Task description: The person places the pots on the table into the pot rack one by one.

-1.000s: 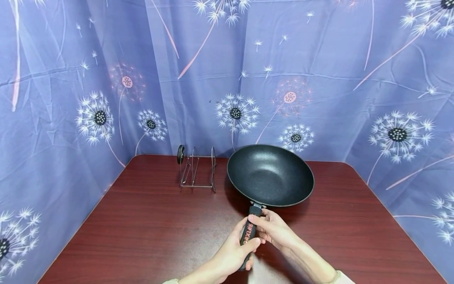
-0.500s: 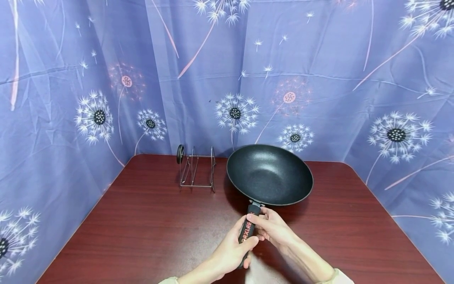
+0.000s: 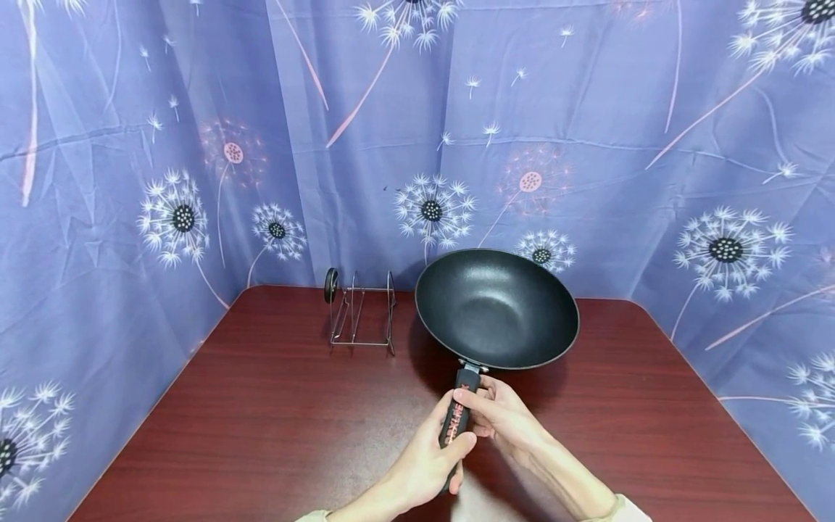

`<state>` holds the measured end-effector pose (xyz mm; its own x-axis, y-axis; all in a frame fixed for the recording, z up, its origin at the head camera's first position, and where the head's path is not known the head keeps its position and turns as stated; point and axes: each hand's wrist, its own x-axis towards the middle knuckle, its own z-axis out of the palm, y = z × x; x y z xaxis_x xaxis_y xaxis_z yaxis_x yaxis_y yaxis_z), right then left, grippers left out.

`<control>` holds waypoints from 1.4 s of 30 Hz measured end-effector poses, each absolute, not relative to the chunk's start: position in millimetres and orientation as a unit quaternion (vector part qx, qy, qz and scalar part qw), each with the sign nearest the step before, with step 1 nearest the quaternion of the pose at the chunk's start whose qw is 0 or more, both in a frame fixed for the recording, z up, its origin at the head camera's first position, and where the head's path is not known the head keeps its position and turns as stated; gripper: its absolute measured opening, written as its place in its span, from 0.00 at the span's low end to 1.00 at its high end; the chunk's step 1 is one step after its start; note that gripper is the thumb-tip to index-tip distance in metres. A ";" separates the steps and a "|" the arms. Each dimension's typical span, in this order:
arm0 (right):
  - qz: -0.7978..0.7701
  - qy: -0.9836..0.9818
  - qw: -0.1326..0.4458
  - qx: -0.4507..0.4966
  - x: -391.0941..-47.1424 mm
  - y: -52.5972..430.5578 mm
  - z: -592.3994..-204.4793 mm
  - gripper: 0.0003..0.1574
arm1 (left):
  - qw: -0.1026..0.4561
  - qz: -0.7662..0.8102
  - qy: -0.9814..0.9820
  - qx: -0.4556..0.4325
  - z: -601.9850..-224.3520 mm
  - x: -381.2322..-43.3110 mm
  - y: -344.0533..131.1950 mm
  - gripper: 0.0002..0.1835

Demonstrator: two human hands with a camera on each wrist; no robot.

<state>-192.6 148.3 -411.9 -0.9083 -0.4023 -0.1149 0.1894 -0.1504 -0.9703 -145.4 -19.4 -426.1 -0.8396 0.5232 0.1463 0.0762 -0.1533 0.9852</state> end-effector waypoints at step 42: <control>-0.649 0.758 0.034 -0.055 -186.5 118.2 -369.6 0.23 | 0.037 0.636 0.739 0.218 -406.9 -148.0 -23.7 0.34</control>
